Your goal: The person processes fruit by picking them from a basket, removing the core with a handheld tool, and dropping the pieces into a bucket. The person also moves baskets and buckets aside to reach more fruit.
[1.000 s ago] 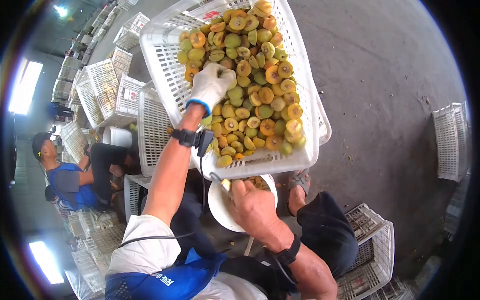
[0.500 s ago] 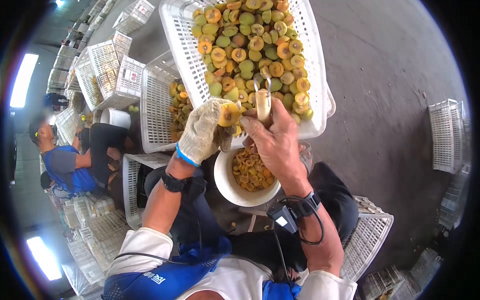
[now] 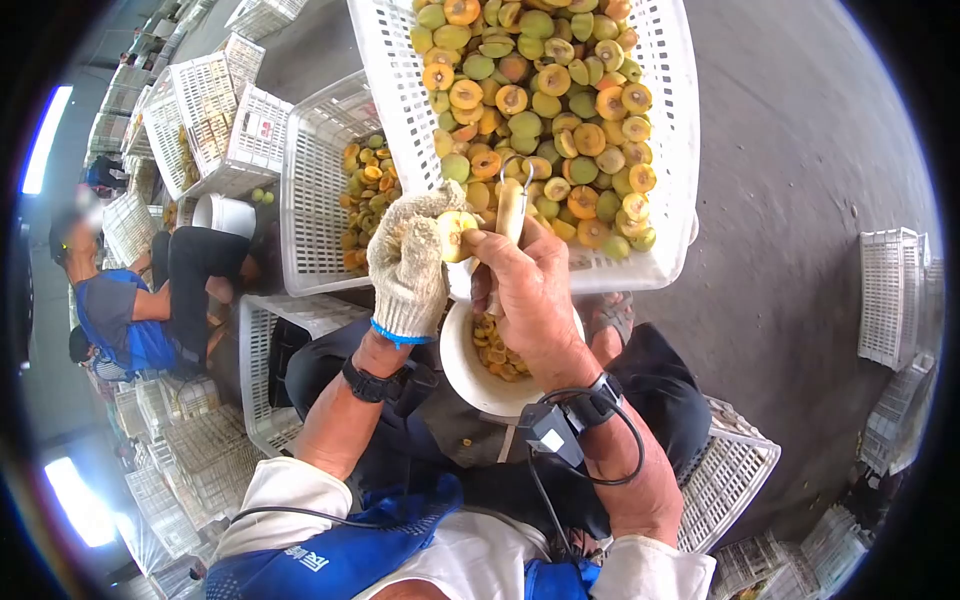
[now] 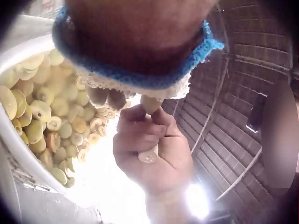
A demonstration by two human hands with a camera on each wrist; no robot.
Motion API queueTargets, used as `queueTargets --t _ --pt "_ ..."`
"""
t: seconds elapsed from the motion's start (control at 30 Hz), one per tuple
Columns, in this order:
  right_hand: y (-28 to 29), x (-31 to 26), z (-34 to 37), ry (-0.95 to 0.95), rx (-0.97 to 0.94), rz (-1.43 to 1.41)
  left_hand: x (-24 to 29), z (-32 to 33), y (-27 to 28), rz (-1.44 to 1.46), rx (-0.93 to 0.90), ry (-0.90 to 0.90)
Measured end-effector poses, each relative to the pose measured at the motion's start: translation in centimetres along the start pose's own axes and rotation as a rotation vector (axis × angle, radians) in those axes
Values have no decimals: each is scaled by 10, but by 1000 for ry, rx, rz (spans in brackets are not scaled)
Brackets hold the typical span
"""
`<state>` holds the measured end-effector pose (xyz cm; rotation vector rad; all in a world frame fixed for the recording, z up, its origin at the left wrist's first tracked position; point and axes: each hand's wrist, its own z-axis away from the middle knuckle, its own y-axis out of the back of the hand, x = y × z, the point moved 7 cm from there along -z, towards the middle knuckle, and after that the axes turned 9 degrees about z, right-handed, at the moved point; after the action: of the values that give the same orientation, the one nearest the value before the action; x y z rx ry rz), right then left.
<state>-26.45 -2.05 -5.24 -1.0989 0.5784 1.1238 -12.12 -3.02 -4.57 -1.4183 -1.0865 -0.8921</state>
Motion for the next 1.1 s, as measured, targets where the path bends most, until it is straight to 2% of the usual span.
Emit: queueTargets --t 0.03,0.1,0.2,0.23,0.3,0.33,0.43,0.5,0.57,0.6,0.63,0.7,0.73,0.87,0.97,1.0,1.1 --pt "-4 5 -1 -22 -11 -62 -4 0 5 68 29 51" --pt "-11 12 -4 -44 -20 -123 -3 -1 8 100 41 42" --pt "-18 13 -9 -13 -23 -197 14 -7 5 -166 -96 -76" --pt "-21 12 -9 -26 -32 -221 21 -5 4 -160 -100 -79" --pt "-21 10 -9 -38 -41 -242 21 -2 -1 -109 -123 123" --pt "-23 8 -8 -33 -66 -237 28 -5 2 -330 -217 -17" --pt "-28 7 -5 -23 -120 -188 28 -8 7 -271 -162 -26" --pt "-29 6 -2 -15 -152 -139 20 -11 17 -81 -26 92" --pt "-31 2 1 0 -232 35 37 -15 15 -212 19 5" --pt "-33 0 3 -14 -240 65 44 -18 15 -397 -14 -108" --pt "-33 -1 5 -16 -242 65 43 -21 15 -398 -12 -108" --pt "-30 -1 9 -30 -256 20 22 -23 25 165 117 136" --pt "-29 -1 11 -34 -254 20 15 -23 25 289 119 173" --pt "-31 -12 19 -28 -349 62 8 -21 22 345 175 254" --pt "-31 -6 22 -66 -344 12 24 -21 13 -142 44 155" --pt "-29 -4 21 -78 -316 10 27 -21 10 -218 -19 97" --pt "-23 0 20 -129 -264 -5 22 -19 6 -104 -72 112"
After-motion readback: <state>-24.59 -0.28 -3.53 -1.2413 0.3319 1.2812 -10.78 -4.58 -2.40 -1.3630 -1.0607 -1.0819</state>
